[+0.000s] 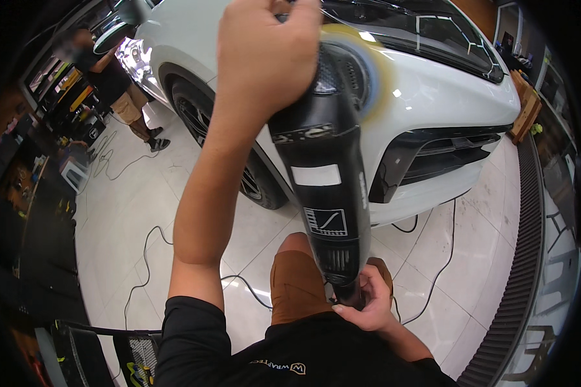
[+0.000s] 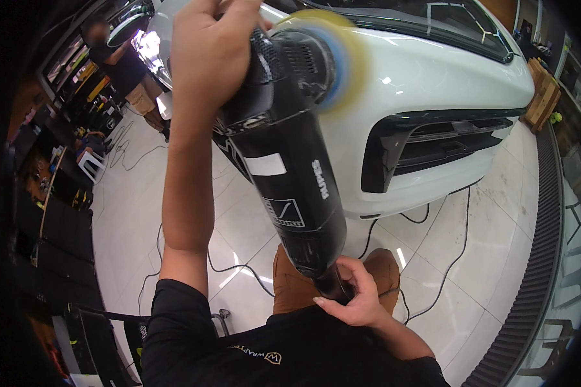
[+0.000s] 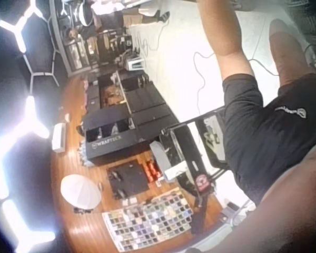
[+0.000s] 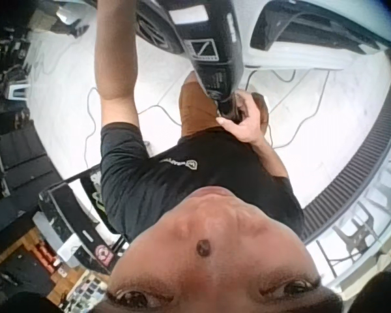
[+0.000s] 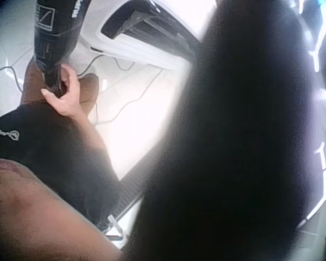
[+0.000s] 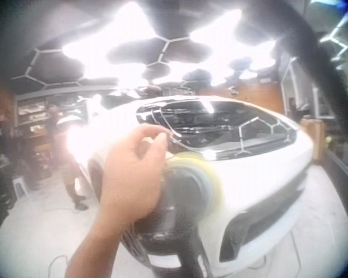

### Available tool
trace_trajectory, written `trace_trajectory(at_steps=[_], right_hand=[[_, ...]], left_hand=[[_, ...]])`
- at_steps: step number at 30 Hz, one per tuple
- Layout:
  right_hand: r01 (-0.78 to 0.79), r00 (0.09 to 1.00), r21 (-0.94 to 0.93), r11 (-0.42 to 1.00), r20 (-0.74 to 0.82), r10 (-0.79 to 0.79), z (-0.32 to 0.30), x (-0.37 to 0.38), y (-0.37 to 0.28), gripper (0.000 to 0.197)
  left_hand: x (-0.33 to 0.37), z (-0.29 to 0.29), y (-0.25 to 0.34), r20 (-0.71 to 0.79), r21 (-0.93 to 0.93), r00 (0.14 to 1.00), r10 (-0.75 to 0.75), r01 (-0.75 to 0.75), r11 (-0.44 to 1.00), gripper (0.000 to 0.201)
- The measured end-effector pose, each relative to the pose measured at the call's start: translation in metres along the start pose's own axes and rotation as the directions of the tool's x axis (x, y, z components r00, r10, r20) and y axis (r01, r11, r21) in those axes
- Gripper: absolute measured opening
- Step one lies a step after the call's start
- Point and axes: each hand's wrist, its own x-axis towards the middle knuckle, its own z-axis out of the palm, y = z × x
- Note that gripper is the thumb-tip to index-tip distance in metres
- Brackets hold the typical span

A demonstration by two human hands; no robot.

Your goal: The person uses a rotary polisher with a yellow pad to buff the front bumper and hood of a white car. They apply polishing compound to the pad and continue polishing the front fender and bumper area.

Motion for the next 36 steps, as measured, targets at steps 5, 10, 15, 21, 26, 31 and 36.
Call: trace_trajectory(at_steps=[5,10,15,21,26,31,36], right_hand=[[0.004,1.0,-0.156,0.988,-0.019,-0.007,0.0,0.019,-0.021,0.072],[-0.141,0.99,-0.331,0.933,-0.032,0.138,-0.004,0.051,-0.04,0.07],[-0.055,0.998,-0.411,0.91,-0.005,0.058,-0.013,0.07,-0.033,0.067],[-0.107,0.994,-0.529,0.842,-0.043,0.099,-0.027,0.049,-0.026,0.063],[-0.132,0.991,-0.551,0.824,-0.071,0.111,-0.047,0.028,-0.03,0.063],[-0.191,0.981,-0.529,0.827,-0.112,0.155,-0.063,0.003,-0.027,0.063],[-0.19,0.974,-0.415,0.89,-0.193,0.118,-0.072,-0.021,-0.012,0.058]], left_hand=[[0.008,-0.032,-0.073,-0.111,-0.131,0.979,0.171,-0.185,0.974,0.026],[0.008,-0.069,-0.152,-0.207,-0.305,0.978,-0.025,-0.04,0.951,0.029],[-0.023,-0.08,-0.22,-0.327,-0.389,0.941,-0.087,-0.049,0.92,0.024],[-0.076,-0.065,-0.244,-0.342,-0.494,0.923,-0.173,-0.02,0.869,0.02],[-0.094,-0.044,-0.212,-0.354,-0.512,0.92,-0.168,-0.041,0.858,0.019],[-0.096,-0.024,-0.155,-0.328,-0.453,0.941,-0.084,-0.079,0.888,0.019],[-0.097,-0.003,-0.094,-0.272,-0.335,0.962,0.032,-0.126,0.934,0.017]])
